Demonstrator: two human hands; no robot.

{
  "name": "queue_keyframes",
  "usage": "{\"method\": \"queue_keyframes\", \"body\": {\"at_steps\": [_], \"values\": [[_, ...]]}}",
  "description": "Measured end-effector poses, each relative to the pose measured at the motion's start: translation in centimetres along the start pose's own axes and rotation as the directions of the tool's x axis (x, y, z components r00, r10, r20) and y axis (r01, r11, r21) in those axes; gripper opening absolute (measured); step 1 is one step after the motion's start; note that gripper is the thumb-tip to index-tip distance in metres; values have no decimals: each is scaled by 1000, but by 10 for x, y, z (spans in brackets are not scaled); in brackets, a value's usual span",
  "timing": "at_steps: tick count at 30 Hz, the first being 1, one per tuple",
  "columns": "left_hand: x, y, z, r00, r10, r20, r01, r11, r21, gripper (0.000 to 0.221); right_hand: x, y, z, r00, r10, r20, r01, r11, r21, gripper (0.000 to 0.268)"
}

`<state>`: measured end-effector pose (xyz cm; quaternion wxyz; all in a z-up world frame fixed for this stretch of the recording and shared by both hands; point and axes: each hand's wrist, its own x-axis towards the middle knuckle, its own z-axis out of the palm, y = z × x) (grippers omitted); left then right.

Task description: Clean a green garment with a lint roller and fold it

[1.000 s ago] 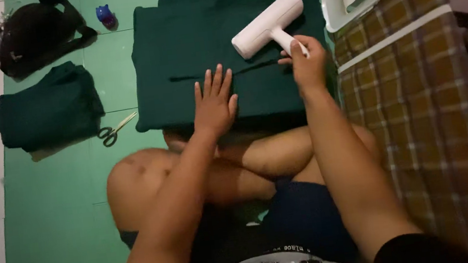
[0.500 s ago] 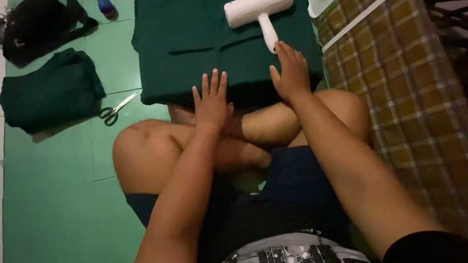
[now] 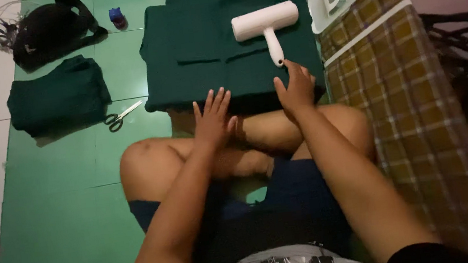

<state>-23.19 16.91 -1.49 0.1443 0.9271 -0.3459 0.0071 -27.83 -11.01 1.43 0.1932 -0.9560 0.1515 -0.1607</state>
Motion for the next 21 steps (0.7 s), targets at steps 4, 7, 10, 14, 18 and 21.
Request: {"method": "queue_keyframes", "body": {"at_steps": [4,7,10,14,18,21], "values": [[22,-12,7,957,10,-291,-26,998,-51,61,12,3,3,997,3,-82,-12,995,-99,55],[54,-15,3,891,-48,-451,-66,970,-233,50,32,9,12,994,13,-109,-30,987,-159,55],[90,-8,-5,937,-227,-265,10,776,-631,47,55,7,9,993,86,-86,-99,984,-151,55],[130,-19,28,964,-245,104,232,582,-779,47,87,5,20,979,200,26,-193,967,-165,52],[143,-31,18,955,-254,152,278,596,-753,45,114,24,38,914,392,107,-405,898,173,47],[137,-25,-23,958,-221,182,270,489,-830,34,117,-27,18,909,389,151,-413,788,457,34]]}}
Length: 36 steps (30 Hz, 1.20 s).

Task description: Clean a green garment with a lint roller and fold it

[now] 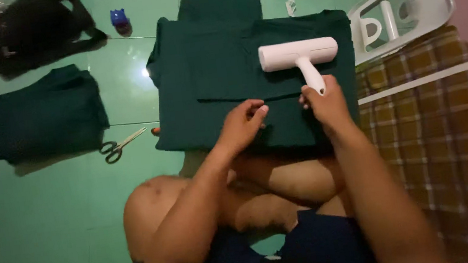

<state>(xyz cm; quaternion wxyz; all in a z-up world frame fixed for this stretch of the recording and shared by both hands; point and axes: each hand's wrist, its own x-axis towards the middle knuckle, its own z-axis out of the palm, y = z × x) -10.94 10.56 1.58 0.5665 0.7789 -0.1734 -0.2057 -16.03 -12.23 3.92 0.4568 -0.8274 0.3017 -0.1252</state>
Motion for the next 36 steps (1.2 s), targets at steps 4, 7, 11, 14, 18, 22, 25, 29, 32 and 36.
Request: {"method": "queue_keyframes", "body": {"at_steps": [4,7,11,14,18,22,25,29,32,36], "values": [[2,10,-12,994,-22,107,47,971,-234,49,-22,-3,51,993,-1,118,-20,983,184,27],[17,-6,-14,998,-40,54,57,937,-345,54,-53,2,105,970,-98,221,27,953,303,34],[26,15,-51,918,-380,-109,248,769,-590,47,-65,-120,96,762,-241,601,234,968,91,60],[43,-8,-83,910,-409,-72,216,613,-760,40,-11,-94,91,757,-376,534,489,869,-81,19],[51,-12,-83,906,-394,-156,87,533,-842,40,45,-92,96,671,-617,411,741,533,-408,25],[52,-1,-81,889,-423,-178,87,536,-840,36,75,-100,122,819,-484,309,540,468,-699,59],[54,-2,-80,877,-452,-164,113,525,-844,33,75,-118,123,925,-281,254,373,559,-741,41],[53,1,-83,877,-458,-145,131,519,-844,34,90,-97,102,933,-299,198,356,841,-407,23],[53,0,-83,885,-444,-138,128,520,-845,33,104,-71,88,947,-296,124,319,911,-260,29],[55,-4,-82,886,-445,-131,134,516,-846,34,89,-79,85,949,-265,169,298,928,-222,33]]}}
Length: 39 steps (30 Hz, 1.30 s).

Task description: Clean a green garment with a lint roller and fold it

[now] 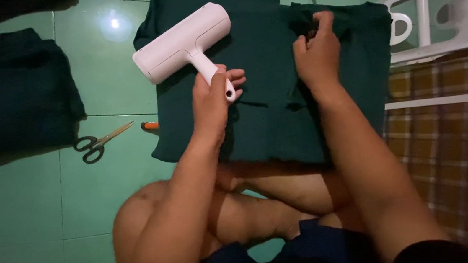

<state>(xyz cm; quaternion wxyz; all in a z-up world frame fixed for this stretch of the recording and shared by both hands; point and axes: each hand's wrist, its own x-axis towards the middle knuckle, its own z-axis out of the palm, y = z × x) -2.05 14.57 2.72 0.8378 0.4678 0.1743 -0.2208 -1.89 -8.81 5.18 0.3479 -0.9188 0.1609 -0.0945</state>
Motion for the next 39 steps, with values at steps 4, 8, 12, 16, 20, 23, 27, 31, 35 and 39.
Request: {"method": "queue_keyframes", "body": {"at_steps": [4,8,12,16,20,23,27,31,35,39], "values": [[0,0,1,1000,11,-10,-11,1000,10,31,-5,18,11,947,-314,-72,251,860,-445,83],[6,-11,-7,997,71,12,-72,992,101,26,-15,17,12,897,-394,198,441,780,-444,63],[-12,13,-7,987,163,12,-153,902,404,32,-38,-17,11,961,-62,271,209,802,-560,68],[-19,32,-25,923,273,272,-386,643,662,26,-44,-6,15,980,-89,179,179,789,-588,71],[-40,72,-31,914,309,262,-399,572,717,28,-44,8,18,971,-206,125,241,826,-510,64],[-53,86,-26,936,335,106,-339,782,522,19,-44,8,18,973,-196,119,229,851,-473,59],[-24,51,-34,880,471,56,-449,788,421,17,-46,8,20,970,-227,84,239,835,-496,59],[-13,31,-18,904,420,-75,-395,890,230,13,-45,11,23,969,-232,87,245,846,-473,60],[9,19,16,919,342,-198,-394,833,-388,22,-43,13,26,967,-235,97,252,832,-495,62],[21,29,49,938,301,-172,-347,802,-487,28,-42,11,26,964,-259,64,251,799,-547,64]]}}
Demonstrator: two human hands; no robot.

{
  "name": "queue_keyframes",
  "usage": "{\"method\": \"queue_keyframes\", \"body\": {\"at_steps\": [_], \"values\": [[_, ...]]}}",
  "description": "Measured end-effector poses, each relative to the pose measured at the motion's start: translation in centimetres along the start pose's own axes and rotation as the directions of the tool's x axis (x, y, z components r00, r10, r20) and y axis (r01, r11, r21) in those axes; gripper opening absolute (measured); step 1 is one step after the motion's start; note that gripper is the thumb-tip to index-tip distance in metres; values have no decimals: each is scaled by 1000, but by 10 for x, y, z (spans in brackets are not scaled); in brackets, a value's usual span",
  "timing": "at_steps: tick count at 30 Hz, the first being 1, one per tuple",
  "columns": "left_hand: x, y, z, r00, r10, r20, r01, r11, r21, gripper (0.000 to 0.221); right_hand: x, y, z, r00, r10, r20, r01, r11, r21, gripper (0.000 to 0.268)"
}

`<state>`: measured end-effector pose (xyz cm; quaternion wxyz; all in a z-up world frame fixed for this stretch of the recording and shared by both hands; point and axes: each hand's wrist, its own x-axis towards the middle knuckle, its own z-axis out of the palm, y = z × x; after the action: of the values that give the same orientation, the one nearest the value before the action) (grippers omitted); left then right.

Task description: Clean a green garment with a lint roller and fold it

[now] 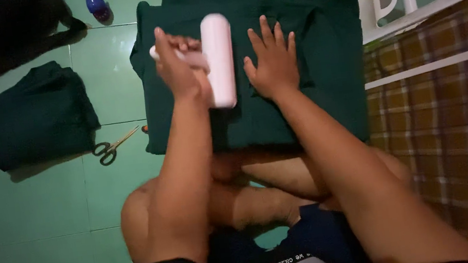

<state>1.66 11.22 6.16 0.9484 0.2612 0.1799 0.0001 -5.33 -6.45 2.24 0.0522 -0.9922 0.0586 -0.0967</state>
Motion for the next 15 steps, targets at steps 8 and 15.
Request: {"method": "queue_keyframes", "body": {"at_steps": [8,15], "values": [[75,-53,-5,992,119,-49,-124,984,-125,35,2,-2,-4,992,41,116,-48,997,65,65],[72,0,-2,936,344,-72,-340,939,58,37,-1,2,5,999,10,35,-12,998,64,61]]}}
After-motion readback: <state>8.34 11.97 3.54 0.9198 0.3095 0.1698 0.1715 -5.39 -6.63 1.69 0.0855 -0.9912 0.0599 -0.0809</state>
